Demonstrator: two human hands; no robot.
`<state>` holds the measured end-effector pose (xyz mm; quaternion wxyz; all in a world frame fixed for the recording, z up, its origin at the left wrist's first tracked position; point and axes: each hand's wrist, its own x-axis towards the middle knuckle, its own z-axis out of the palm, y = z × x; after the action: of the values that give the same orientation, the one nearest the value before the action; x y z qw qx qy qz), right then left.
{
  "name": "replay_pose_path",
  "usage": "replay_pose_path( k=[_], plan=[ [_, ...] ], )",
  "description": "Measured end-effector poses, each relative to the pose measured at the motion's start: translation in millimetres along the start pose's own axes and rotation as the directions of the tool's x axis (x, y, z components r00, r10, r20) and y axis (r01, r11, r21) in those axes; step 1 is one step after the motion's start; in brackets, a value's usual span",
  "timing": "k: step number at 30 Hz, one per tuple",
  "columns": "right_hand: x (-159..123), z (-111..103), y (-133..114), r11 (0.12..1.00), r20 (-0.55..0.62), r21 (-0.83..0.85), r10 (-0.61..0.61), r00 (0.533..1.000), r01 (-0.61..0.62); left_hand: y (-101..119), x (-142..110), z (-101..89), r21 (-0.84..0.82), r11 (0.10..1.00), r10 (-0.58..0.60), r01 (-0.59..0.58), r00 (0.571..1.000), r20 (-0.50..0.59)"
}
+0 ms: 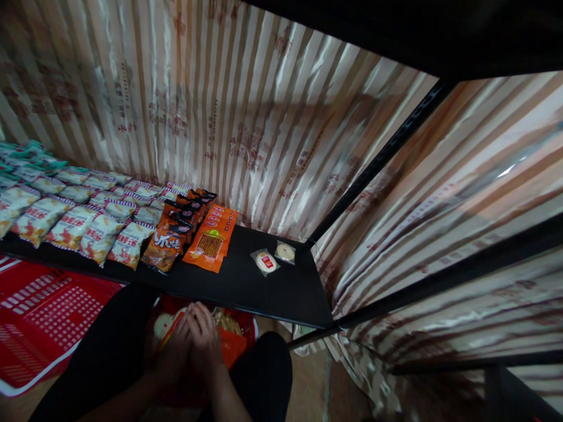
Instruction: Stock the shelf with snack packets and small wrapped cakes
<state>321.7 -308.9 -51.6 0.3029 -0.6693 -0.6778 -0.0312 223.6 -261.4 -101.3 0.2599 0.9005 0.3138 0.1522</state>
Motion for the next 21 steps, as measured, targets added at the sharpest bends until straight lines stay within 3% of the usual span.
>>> replay_pose_path(
  k=[2,4,7,10,14,21],
  plan=[
    [-3,6,0,0.997,0.095,-0.009,0.072,0.993,-0.071,2,-3,1.1,-0.023,0.998,-0.059,0.061,0.997,0.050],
    [-6,12,3,0.972,0.192,-0.070,0.236,0.953,-0.226,6,-6,-3.4,0.006,0.991,-0.135,0.135,0.982,0.129],
    [-12,17,13,0.863,0.305,-0.233,0.503,0.808,-0.449,15,-12,-13.3,0.113,0.966,-0.258,0.233,0.905,0.337],
    [-15,17,21,0.824,0.400,-0.301,0.566,0.721,-0.480,19,-17,-17.1,0.181,0.953,-0.298,0.242,0.848,0.437],
    [-13,11,20,0.850,0.482,-0.305,0.526,0.700,-0.429,13,-19,-12.0,0.186,0.951,-0.304,0.247,0.850,0.429],
    [-9,6,13,0.832,0.442,-0.299,0.555,0.705,-0.467,9,-22,-12.2,0.164,0.955,-0.294,0.247,0.859,0.419]
  ],
)
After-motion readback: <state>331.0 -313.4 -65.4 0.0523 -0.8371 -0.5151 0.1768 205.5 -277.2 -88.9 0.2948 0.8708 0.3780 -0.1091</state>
